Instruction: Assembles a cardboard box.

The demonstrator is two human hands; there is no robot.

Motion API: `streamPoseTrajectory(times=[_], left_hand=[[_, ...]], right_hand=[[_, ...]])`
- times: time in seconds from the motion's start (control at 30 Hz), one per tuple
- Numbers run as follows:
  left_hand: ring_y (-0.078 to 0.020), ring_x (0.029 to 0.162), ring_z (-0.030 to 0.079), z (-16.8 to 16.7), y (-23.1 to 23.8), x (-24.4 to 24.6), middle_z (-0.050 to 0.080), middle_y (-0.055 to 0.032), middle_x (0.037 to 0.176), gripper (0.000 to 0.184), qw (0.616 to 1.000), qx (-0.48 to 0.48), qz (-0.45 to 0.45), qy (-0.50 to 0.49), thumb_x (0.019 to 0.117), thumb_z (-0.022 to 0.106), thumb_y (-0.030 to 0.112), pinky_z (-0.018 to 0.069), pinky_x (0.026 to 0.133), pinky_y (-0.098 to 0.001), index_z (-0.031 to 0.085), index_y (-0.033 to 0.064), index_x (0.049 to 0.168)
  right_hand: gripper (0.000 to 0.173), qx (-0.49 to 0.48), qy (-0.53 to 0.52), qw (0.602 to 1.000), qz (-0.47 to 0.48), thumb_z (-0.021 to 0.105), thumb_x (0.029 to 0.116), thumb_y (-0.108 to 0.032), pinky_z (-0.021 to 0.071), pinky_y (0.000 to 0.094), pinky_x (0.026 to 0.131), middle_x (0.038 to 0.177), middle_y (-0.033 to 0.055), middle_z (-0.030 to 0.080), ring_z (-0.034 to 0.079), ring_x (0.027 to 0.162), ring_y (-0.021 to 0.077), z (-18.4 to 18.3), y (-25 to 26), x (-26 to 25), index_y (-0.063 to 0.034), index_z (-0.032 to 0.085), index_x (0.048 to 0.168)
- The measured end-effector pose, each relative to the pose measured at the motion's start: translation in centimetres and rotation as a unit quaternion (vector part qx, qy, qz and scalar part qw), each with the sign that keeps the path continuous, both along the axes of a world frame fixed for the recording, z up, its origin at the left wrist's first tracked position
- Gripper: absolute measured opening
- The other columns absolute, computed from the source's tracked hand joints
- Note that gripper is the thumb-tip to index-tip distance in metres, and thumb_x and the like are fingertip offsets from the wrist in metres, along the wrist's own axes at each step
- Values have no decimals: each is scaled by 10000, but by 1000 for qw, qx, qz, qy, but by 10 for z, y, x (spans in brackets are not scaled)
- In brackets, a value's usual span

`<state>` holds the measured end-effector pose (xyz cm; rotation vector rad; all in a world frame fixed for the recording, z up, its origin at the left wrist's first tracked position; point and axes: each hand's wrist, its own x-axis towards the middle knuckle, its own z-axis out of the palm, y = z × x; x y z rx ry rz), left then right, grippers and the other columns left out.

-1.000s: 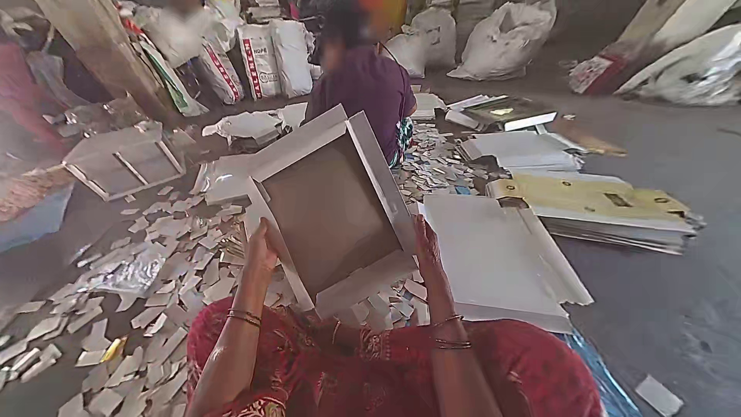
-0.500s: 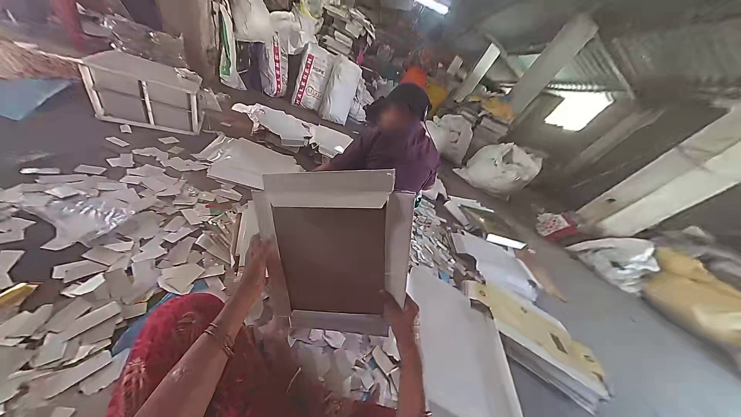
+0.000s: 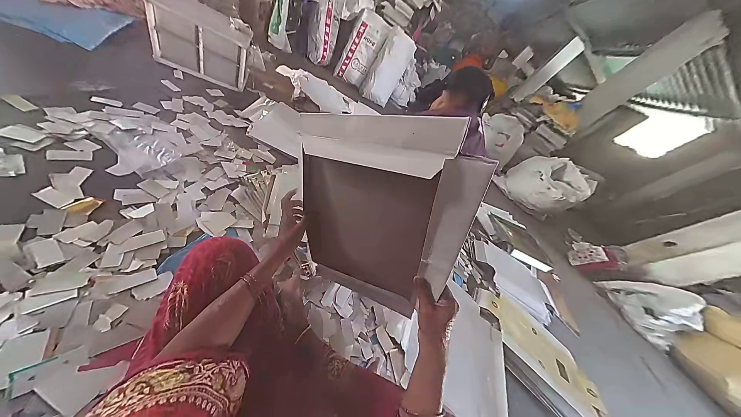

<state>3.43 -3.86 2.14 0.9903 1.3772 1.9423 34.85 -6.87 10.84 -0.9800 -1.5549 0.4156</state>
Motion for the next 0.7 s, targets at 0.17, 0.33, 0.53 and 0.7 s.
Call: streamPoseTrajectory(times=[0.17,0.33,0.53,0.7], left_hand=[[-249,1113,624,2,-1,-6,638,-194,1207,308,999,-21,-4,-24,1025,568,122,504,985,-461,574,-36,1289],[-162,932,634,22,-17,3,674,-122,1047,330,994,-82,-73,-24,1044,587,296,539,836,-395,645,-5,1166],[-155,931,679,13,-17,7,688,-77,1049,334,962,-74,-232,-126,1075,511,327,582,839,-380,594,54,1248],[-76,713,678,31,-29,11,690,3,838,331,933,-89,-293,-187,1100,406,382,584,627,-261,617,128,1100]], right_hand=[[243,-35,44,998,-22,645,917,-50,541,133,843,921,17,695,645,881,-72,7,0,2,126,622,1083],[337,-110,77,987,-85,626,987,-83,508,195,933,1115,110,657,621,1015,29,2,11,31,103,561,1260],[452,-146,64,983,-90,569,1032,-169,475,215,1020,1292,135,607,591,1154,53,-3,14,70,74,469,1400],[344,-156,85,981,-80,555,1032,-126,511,193,923,1162,98,644,614,1032,9,-13,18,71,71,534,1313]])
